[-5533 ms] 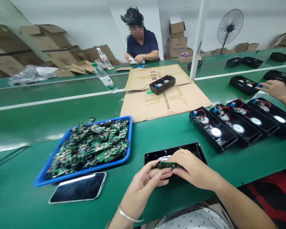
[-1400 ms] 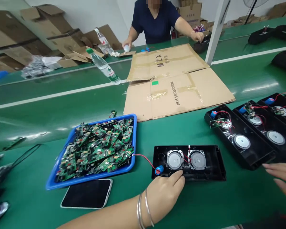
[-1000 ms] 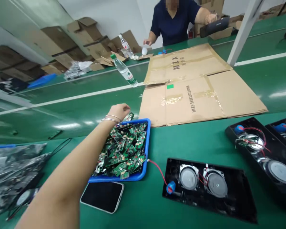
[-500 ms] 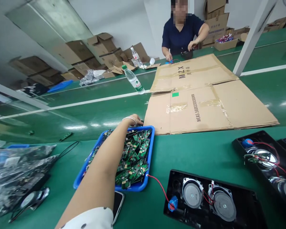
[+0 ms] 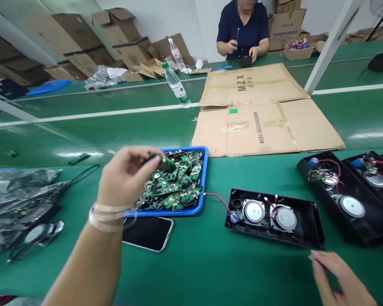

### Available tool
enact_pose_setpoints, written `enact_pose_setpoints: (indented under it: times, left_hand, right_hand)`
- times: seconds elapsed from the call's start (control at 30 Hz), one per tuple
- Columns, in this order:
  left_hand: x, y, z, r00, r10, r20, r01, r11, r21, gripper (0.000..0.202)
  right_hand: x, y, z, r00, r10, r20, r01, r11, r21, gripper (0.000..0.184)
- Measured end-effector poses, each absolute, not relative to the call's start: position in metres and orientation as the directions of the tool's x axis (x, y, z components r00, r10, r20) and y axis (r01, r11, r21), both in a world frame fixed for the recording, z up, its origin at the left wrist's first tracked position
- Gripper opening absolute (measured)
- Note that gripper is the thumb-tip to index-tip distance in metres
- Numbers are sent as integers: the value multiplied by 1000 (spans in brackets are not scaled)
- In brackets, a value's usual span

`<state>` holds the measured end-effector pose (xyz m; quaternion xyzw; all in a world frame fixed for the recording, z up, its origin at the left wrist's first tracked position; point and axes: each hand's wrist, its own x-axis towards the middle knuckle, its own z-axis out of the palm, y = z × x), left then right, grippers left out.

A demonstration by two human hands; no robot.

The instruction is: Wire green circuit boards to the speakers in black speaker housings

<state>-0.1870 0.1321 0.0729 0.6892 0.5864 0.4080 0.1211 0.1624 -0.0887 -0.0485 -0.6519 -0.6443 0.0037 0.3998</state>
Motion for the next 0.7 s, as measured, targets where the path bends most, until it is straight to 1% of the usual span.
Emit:
enact_pose_setpoints:
  times: [0.03,0.07,0.1,0.13,0.2,0.27,0.33,0.4,0.47,0.53,0.57,0.63,0.7]
  left_hand:
    - [-189,104,69,11,923,385,632,-305,713,13]
    - [-190,77,64,-28,941,337,574,-261,776,14]
    - [-191,51,57,-101,953,286,523,-194,830,15]
    - [-192,29,49,-204,955,214,471,-96,877,18]
    - [-196,-5,31,-357,933,35,304,81,949,20]
    - [-199,-26,10,-416,891,-182,89,239,967,22]
    - [-200,-36,-9,-395,840,-373,-109,361,926,26]
    - [-197,-40,-23,-339,796,-501,-238,442,865,35]
    - [-192,-42,-32,-280,778,-563,-300,486,821,42]
    - [-187,-42,-39,-248,780,-575,-327,491,807,45]
    - [-185,-42,-42,-243,786,-569,-337,482,809,45]
    - [-180,-40,-48,-246,797,-551,-361,452,816,44]
    - [-175,-37,-53,-231,810,-538,-405,423,811,43]
  right_hand:
    - [146,-76,-39,39,823,567,786,325,-526,53]
    - [128,-65,-30,-88,788,610,708,480,-518,49]
    - [111,-55,-22,-212,762,612,635,584,-506,45]
    - [95,-46,-16,-338,720,606,583,666,-466,39]
    - [67,-32,-8,-539,641,546,554,759,-343,31]
    - [47,-19,-4,-671,589,450,554,802,-224,29]
    - [35,-2,-5,-703,605,375,598,788,-150,35]
    - [27,18,-7,-633,698,335,710,696,-108,42]
    - [22,37,-10,-539,793,285,812,579,-75,49]
    - [19,50,-13,-500,831,243,843,531,-81,52]
    - [18,53,-13,-497,834,239,838,533,-118,51]
    - [17,53,-11,-503,822,266,782,564,-266,43]
    - [16,45,-4,-540,779,317,649,626,-432,29]
